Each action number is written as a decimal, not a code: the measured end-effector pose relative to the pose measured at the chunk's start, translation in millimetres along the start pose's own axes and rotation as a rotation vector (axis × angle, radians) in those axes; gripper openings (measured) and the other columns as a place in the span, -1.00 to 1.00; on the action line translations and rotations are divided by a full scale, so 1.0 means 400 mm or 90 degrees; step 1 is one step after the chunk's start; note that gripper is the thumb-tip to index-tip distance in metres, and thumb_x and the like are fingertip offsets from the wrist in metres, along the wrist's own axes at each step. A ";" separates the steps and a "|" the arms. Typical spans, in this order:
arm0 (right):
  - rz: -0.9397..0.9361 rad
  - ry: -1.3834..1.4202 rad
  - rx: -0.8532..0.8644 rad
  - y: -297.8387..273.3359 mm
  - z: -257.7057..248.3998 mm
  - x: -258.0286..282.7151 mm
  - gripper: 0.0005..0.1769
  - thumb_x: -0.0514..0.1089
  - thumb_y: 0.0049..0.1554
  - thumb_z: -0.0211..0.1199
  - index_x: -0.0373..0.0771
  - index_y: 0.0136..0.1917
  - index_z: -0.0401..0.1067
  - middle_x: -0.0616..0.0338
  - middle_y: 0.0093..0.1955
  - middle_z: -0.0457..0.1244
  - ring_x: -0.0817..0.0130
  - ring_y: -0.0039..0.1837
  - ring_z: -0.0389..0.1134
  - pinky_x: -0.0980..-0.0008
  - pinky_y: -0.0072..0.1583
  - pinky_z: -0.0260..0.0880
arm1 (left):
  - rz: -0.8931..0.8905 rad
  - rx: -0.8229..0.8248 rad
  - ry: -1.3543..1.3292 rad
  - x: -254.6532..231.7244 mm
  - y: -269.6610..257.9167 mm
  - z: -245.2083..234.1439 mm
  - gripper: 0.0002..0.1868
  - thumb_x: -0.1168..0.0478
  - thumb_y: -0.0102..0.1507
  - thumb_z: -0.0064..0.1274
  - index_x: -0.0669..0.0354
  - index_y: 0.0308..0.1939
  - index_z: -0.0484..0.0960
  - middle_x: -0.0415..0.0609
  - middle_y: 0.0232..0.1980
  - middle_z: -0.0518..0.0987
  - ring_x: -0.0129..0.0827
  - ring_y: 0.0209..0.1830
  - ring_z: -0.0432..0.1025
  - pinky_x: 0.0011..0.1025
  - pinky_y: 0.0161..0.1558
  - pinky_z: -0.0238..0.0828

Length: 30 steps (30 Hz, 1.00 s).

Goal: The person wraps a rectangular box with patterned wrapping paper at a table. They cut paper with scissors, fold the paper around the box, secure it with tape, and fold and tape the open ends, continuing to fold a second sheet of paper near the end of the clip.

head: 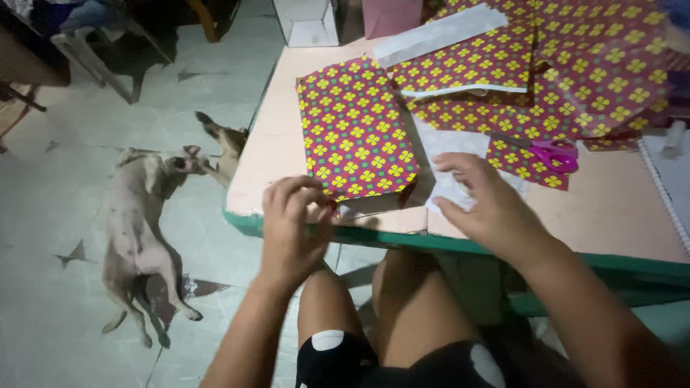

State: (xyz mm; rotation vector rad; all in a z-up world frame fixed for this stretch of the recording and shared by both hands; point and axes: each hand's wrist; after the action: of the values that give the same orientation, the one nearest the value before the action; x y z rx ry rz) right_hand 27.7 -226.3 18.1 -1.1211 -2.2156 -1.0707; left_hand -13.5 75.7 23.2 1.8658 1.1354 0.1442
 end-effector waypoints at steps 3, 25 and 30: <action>-0.138 -0.143 0.047 0.045 0.024 0.010 -0.33 -0.21 0.05 0.39 -0.18 0.36 0.16 -0.06 0.44 0.21 -0.08 0.48 0.21 0.03 0.40 0.28 | -0.003 0.054 -0.032 0.039 -0.011 -0.023 -0.42 0.40 0.10 0.29 0.15 0.19 0.47 0.13 0.28 0.45 0.10 0.30 0.34 -0.08 0.27 0.32; -0.202 -0.133 0.046 0.035 0.062 0.048 -0.07 -0.06 -0.08 0.52 -0.20 0.43 0.10 -0.03 0.38 0.19 -0.06 0.42 0.23 0.09 0.32 0.35 | -0.008 0.178 -0.133 0.071 -0.039 -0.028 -0.28 0.41 0.02 0.42 0.17 0.24 0.48 0.12 0.32 0.37 -0.12 0.20 0.48 -0.37 0.13 0.59; -0.217 -0.158 0.042 0.036 0.058 0.040 -0.07 -0.08 -0.05 0.51 -0.14 0.45 0.05 0.03 0.40 0.22 0.06 0.43 0.25 0.09 0.32 0.37 | -0.023 0.181 -0.149 0.071 -0.027 -0.029 -0.33 0.36 0.04 0.45 0.18 0.21 0.52 0.14 0.28 0.40 -0.09 0.22 0.45 -0.34 0.14 0.56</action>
State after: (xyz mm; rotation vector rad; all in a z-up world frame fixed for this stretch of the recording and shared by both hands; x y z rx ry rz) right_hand 29.5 -194.8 20.8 -0.9094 -2.6899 -1.0225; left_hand -10.3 106.0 12.2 2.0455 1.0668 -0.2637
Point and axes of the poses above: each hand's wrist, its own y-axis towards the middle knuckle, its own z-axis out of the palm, x = y × z
